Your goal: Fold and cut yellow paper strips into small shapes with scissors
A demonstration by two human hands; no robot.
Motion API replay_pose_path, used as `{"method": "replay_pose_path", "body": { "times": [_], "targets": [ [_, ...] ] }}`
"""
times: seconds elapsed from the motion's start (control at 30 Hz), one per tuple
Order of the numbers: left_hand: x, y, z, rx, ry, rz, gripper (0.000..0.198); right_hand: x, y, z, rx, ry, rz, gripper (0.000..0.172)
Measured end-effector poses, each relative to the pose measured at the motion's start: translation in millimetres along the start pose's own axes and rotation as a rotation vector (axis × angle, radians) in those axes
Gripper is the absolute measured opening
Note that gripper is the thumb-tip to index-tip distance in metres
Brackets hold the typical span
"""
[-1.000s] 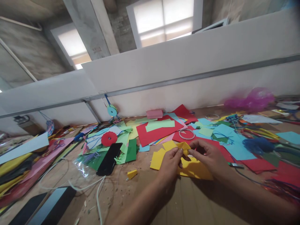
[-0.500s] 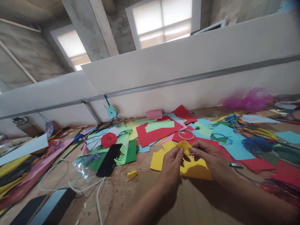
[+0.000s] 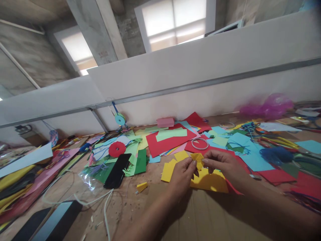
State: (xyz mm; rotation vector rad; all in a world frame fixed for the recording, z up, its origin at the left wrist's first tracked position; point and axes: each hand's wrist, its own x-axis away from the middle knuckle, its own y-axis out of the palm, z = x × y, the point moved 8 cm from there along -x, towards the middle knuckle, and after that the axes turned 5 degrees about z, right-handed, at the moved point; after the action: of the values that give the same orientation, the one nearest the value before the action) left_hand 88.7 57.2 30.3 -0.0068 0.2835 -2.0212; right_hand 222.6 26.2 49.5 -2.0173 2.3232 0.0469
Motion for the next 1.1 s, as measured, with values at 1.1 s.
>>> {"method": "replay_pose_path", "body": {
  "times": [1.1],
  "targets": [
    [2.4, 4.6, 1.2, 0.102, -0.115, -0.100, 0.025, -2.3, 1.6, 6.1, -0.087, 0.068, -0.024, 0.023]
  ]
}}
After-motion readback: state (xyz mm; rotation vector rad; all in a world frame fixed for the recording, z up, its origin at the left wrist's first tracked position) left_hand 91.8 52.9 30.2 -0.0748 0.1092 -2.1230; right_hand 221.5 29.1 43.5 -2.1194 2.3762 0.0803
